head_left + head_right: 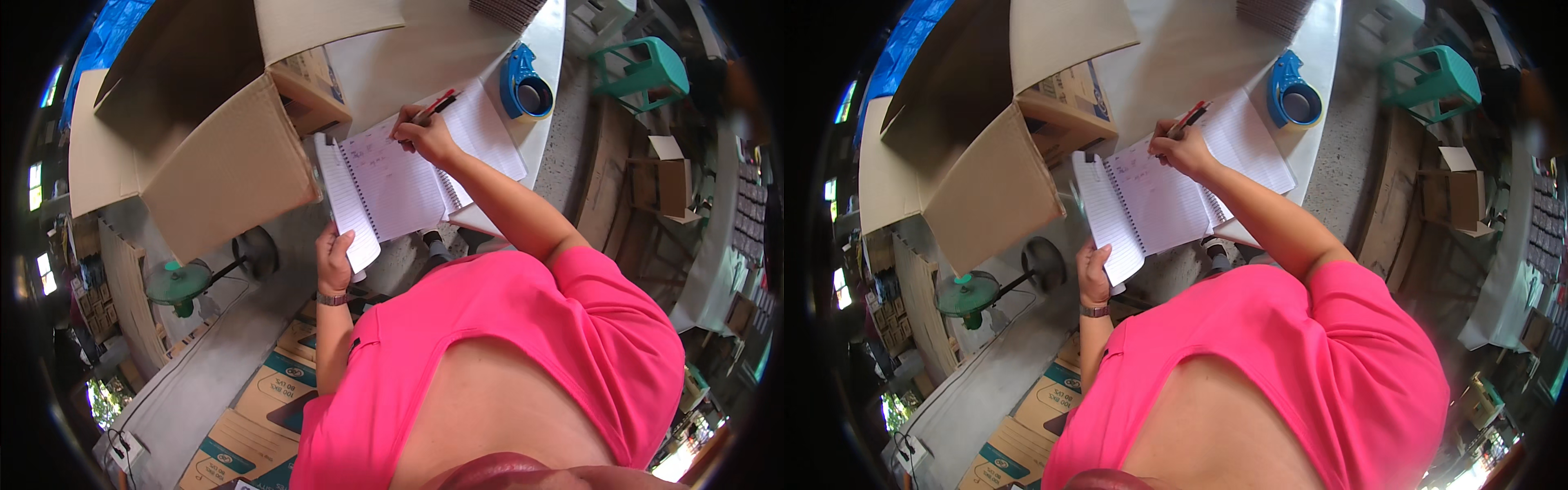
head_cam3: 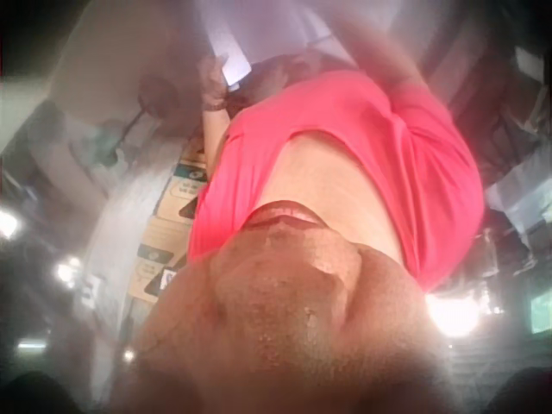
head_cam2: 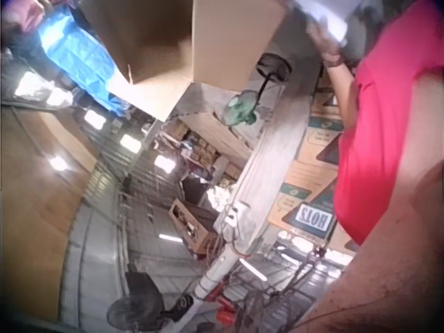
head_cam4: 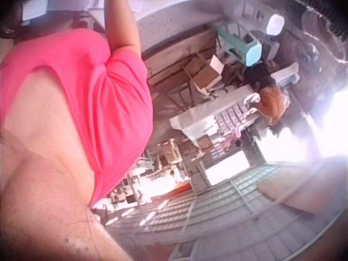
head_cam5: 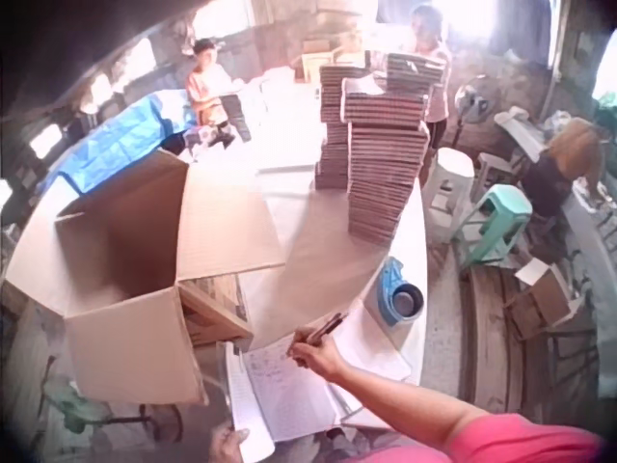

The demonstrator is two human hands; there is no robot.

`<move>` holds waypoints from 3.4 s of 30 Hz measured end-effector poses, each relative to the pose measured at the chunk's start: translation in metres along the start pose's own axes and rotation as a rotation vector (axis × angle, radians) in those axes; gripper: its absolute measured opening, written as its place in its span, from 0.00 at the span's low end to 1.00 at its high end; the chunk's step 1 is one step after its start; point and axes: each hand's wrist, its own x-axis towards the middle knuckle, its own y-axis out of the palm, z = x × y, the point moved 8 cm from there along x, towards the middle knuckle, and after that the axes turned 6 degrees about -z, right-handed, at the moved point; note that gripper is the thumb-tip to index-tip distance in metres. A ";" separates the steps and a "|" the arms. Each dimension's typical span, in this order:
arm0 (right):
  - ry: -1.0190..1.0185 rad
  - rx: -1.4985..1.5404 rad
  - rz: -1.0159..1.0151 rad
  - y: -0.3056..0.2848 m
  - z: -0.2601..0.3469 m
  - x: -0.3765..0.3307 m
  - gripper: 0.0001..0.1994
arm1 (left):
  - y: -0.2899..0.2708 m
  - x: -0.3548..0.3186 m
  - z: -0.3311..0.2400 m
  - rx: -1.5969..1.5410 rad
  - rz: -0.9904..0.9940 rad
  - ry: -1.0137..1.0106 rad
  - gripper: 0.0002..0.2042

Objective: The person writes in a notebook with a pen, places several notebooks into a cardboard box, seals the box with a tape dispenser, and then writes on the top of the box.

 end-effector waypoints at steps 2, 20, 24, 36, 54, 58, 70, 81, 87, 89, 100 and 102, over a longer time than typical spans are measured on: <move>-0.055 -0.124 -0.043 -0.003 -0.013 0.015 0.06 | -0.013 -0.008 -0.006 0.040 -0.029 0.028 0.16; -0.043 -0.641 0.548 0.073 -0.004 -0.080 0.23 | 0.023 -0.010 -0.050 0.535 -0.067 0.368 0.33; 0.002 -0.716 0.712 0.095 0.006 -0.118 0.24 | 0.014 -0.002 -0.037 0.334 -0.104 0.267 0.26; 0.138 -0.457 0.813 0.107 0.005 -0.136 0.22 | 0.037 -0.019 -0.074 0.880 -0.133 0.691 0.18; -0.725 -0.320 0.452 0.063 0.024 -0.115 0.13 | 0.033 -0.008 -0.055 0.291 -0.212 0.330 0.39; -0.275 0.351 0.187 0.026 0.025 -0.074 0.12 | 0.017 -0.009 -0.043 0.281 -0.249 0.335 0.33; -0.115 -0.109 -0.011 0.001 -0.015 0.004 0.05 | 0.010 -0.004 -0.037 0.299 -0.201 0.250 0.27; -0.171 -0.241 -0.065 0.002 -0.024 0.004 0.06 | 0.007 -0.003 -0.039 0.201 -0.178 0.256 0.27; -0.187 -0.398 -0.090 0.003 -0.027 0.004 0.04 | 0.003 -0.001 -0.036 0.194 -0.178 0.273 0.26; -0.201 -0.425 -0.101 0.003 -0.029 0.005 0.04 | 0.004 -0.003 -0.038 0.183 -0.178 0.252 0.26; -0.162 0.053 -0.193 -0.034 0.000 -0.001 0.08 | 0.004 0.001 -0.038 0.202 -0.189 0.262 0.26; -0.389 -0.269 -0.323 -0.076 0.033 -0.033 0.12 | 0.004 -0.001 -0.037 0.197 -0.195 0.254 0.26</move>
